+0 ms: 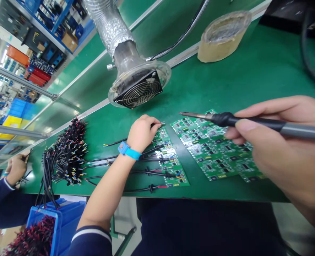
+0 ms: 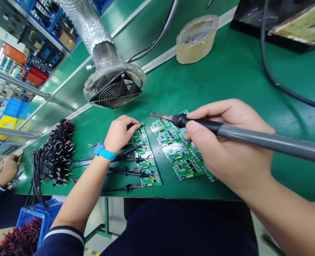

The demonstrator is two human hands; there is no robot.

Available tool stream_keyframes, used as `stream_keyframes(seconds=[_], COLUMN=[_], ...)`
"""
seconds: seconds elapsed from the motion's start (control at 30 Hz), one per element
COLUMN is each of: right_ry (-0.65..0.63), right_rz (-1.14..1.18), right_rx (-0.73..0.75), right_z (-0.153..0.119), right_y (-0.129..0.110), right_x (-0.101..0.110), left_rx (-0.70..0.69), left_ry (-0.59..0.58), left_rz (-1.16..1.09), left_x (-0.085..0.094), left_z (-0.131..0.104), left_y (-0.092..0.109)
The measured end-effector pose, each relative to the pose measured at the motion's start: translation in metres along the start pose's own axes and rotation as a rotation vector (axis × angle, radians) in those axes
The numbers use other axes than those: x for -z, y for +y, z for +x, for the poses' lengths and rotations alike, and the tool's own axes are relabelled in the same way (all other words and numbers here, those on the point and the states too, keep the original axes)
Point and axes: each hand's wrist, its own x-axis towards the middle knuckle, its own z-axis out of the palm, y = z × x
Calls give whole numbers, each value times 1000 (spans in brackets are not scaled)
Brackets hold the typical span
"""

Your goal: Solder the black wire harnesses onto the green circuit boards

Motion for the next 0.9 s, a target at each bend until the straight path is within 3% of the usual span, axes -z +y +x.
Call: stream_keyframes(seconds=[0.13, 0.33, 0.67, 0.9], right_ry=[-16, -93, -170, -262], right_rz=[-28, -57, -84, -108], right_rx=[33, 126, 166, 141], right_z=[-1, -6, -6, -1], right_y=[6, 16, 16, 17], right_x=[-6, -11, -13, -15], left_rx=[17, 138, 28, -27], left_ry=[58, -77, -31, -104], left_rz=[-142, -319, -144, 11], left_x=[8, 20, 3, -7], left_z=[-9, -10, -19, -21], left_y=[2, 9, 14, 12])
